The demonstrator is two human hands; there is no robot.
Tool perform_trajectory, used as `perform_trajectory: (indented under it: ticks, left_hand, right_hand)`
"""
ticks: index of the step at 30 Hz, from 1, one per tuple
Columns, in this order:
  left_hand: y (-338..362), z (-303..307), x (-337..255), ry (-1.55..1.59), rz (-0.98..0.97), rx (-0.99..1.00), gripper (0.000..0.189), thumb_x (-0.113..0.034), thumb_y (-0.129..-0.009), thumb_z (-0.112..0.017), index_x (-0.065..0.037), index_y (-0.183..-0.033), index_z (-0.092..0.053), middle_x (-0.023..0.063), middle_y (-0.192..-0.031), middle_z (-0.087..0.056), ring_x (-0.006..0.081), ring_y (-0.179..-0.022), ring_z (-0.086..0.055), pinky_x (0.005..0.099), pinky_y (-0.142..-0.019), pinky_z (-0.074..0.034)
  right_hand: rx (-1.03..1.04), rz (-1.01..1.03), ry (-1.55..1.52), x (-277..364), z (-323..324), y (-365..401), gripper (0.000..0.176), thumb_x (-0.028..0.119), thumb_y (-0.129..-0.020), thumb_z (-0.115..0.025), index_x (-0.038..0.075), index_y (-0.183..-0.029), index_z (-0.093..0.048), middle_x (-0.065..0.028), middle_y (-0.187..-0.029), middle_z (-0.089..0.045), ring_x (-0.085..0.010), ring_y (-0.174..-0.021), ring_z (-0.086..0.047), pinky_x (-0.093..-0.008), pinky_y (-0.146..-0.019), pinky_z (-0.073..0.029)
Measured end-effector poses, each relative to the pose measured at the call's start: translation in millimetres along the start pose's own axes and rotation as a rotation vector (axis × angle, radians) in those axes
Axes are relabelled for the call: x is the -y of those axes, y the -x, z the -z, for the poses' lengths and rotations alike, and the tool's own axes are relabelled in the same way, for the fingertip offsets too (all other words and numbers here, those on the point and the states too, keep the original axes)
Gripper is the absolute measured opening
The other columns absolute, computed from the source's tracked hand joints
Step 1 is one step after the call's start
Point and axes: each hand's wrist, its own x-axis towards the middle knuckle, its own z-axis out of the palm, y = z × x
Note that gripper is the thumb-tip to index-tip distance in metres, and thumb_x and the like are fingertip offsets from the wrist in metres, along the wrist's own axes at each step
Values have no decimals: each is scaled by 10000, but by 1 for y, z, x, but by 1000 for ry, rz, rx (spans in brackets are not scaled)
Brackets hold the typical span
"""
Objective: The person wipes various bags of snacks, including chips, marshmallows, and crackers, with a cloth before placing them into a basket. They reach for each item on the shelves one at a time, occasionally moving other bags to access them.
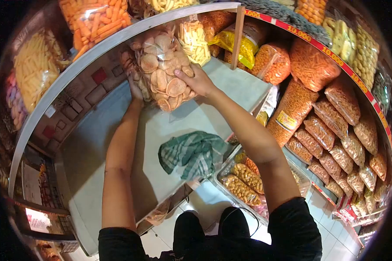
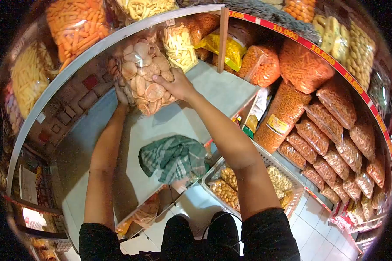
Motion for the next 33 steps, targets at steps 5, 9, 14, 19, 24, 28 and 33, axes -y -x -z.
perform_trajectory:
  ticks: [5,9,14,19,24,28,33]
  left_hand:
    - [50,-4,-22,-31,166,85,736,-626,-973,-395,-100,-1488,-421,108,-1398,-552,257,-1247,-556,376,-1081,-409]
    - [77,-9,-20,-104,236,124,776,-639,-970,-376,-77,-1505,-401,121,-1434,-525,262,-1273,-533,373,-1100,-381]
    - [104,-53,-24,-40,242,273,757,-622,-977,-381,-48,-1466,-449,129,-1417,-545,256,-1264,-547,368,-1094,-394]
    - [119,-115,-24,-122,320,249,756,-630,-967,-399,-47,-1441,-479,134,-1329,-618,260,-1176,-620,380,-1044,-461]
    - [134,-156,-9,-195,294,316,798,-662,-964,-376,-37,-1455,-460,127,-1409,-559,253,-1238,-577,379,-1050,-454]
    - [169,-199,-29,-202,333,428,846,-709,-960,-313,-46,-1469,-448,115,-1423,-548,261,-1280,-546,386,-1094,-411]
    - [229,-245,-54,-94,350,371,755,-625,-974,-367,-61,-1473,-425,113,-1454,-515,270,-1307,-522,401,-1105,-407]
  right_hand:
    - [44,-18,-33,58,4,54,737,498,-927,-684,-31,-1401,-489,-124,-1307,-619,-197,-1177,-588,-330,-1025,-463]
    - [60,-66,-14,81,19,91,744,532,-932,-661,-25,-1399,-502,-120,-1320,-613,-188,-1186,-580,-321,-1032,-451]
    - [-29,1,-15,69,49,119,737,551,-909,-680,7,-1383,-528,-116,-1285,-642,-189,-1145,-613,-314,-995,-474]
    - [-197,-69,21,76,88,147,740,541,-928,-663,-40,-1365,-522,-125,-1282,-638,-184,-1150,-603,-308,-1008,-464]
    - [-285,-69,-58,75,121,162,770,572,-919,-655,-35,-1373,-520,-142,-1275,-639,-202,-1155,-610,-316,-1012,-461]
    - [-387,-102,155,77,154,187,865,684,-885,-611,-53,-1333,-546,-149,-1207,-664,-195,-1083,-641,-309,-944,-499]
    - [-428,32,125,129,167,235,813,671,-885,-621,-43,-1273,-601,-143,-1167,-686,-201,-1043,-653,-322,-923,-513]
